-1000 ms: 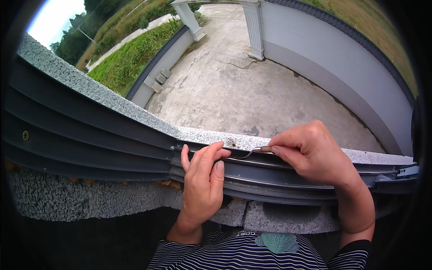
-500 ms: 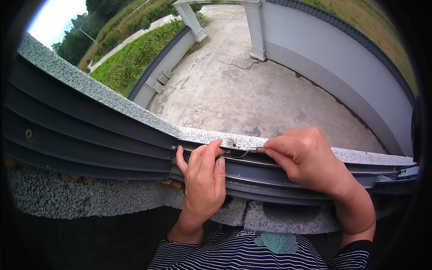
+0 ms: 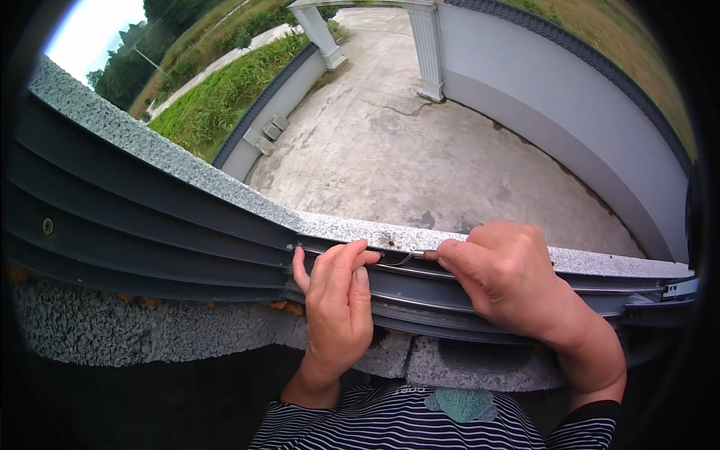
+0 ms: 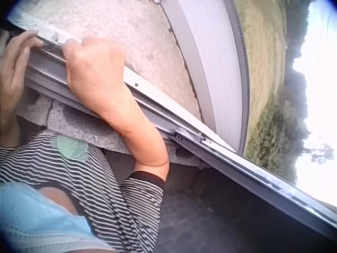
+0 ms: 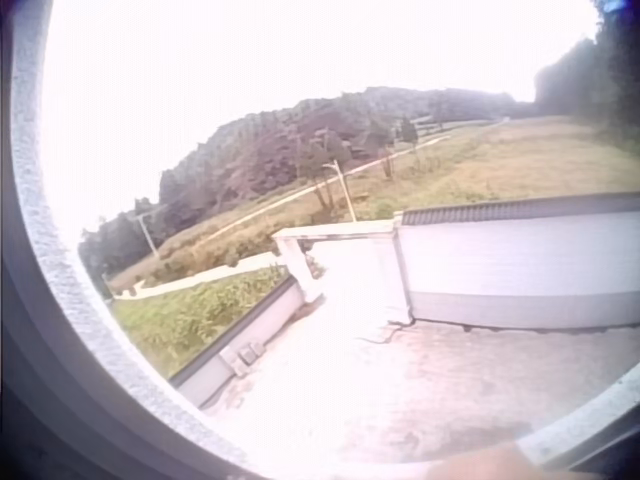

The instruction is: The person uses a metal pry tool to remove a black window frame from a concrete wall. They work along the bottom and side edges, prying the frame away from the wall. The person then moves to an adjacent window and repeats the removal process.

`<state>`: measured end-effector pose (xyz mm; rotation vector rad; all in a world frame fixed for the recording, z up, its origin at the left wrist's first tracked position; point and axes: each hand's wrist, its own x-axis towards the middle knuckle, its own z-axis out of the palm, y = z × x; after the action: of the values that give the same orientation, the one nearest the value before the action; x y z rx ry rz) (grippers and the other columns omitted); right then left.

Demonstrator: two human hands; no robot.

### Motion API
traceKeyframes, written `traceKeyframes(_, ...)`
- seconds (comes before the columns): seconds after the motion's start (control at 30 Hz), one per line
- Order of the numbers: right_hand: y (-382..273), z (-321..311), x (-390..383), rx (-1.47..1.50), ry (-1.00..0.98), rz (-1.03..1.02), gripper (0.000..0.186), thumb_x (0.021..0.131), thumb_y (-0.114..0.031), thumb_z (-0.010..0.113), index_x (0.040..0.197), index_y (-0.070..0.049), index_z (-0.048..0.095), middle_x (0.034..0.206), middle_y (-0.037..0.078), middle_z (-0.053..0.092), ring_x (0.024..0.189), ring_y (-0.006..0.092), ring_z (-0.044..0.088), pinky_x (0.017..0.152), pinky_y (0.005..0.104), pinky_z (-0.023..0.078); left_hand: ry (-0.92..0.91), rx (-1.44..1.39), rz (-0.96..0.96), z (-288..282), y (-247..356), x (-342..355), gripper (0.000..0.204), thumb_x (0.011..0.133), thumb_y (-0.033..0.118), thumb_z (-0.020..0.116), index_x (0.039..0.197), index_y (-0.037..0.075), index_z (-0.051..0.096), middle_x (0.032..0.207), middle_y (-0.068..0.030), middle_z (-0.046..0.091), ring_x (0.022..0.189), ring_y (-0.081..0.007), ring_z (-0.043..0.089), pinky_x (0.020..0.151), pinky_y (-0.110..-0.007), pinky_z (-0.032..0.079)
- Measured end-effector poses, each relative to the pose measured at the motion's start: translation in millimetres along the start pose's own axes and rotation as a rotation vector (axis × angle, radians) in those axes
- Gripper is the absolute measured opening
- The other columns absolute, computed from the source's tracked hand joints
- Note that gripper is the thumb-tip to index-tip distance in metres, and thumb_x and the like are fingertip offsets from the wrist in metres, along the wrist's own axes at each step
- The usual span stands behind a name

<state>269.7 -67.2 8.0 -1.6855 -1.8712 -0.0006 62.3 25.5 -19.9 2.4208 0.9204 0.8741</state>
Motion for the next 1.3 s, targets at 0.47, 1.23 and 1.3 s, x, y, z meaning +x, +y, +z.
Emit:
traceKeyframes(0.47,-7,1,-1,-0.011,0.083,0.035,0.003,0.080,-0.011,0.070,0.081,-0.010,0.068,0.060,0.006,0.057,0.054,0.0275,0.062,0.047,0.0404,0.047,0.033,-0.019,0.006,1,2,-5,0.028,0.099,0.004,0.051,0.126,0.000,0.060,0.110,-0.0081,0.075,0.110,-0.0252,0.064,0.119,-0.057,0.016)
traceKeyframes(1.23,-2,-9,3,0.243,0.006,0.155,0.008,0.086,-0.012,0.069,0.081,-0.006,0.070,0.063,0.013,0.062,0.060,0.0340,0.064,0.053,0.0436,0.049,0.018,0.140,0.001,-2,-10,-4,0.030,0.099,0.006,0.054,0.128,-0.002,0.059,0.105,-0.0080,0.071,0.112,-0.0254,0.061,0.116,-0.060,0.017)
traceKeyframes(1.3,-1,-3,3,0.261,-0.006,0.167,0.009,0.086,-0.012,0.069,0.080,-0.006,0.070,0.063,0.013,0.062,0.061,0.0343,0.065,0.054,0.0440,0.049,-0.012,0.118,0.001,-2,-11,-2,0.031,0.099,0.006,0.054,0.129,-0.002,0.058,0.105,-0.0078,0.071,0.112,-0.0252,0.061,0.116,-0.060,0.017)
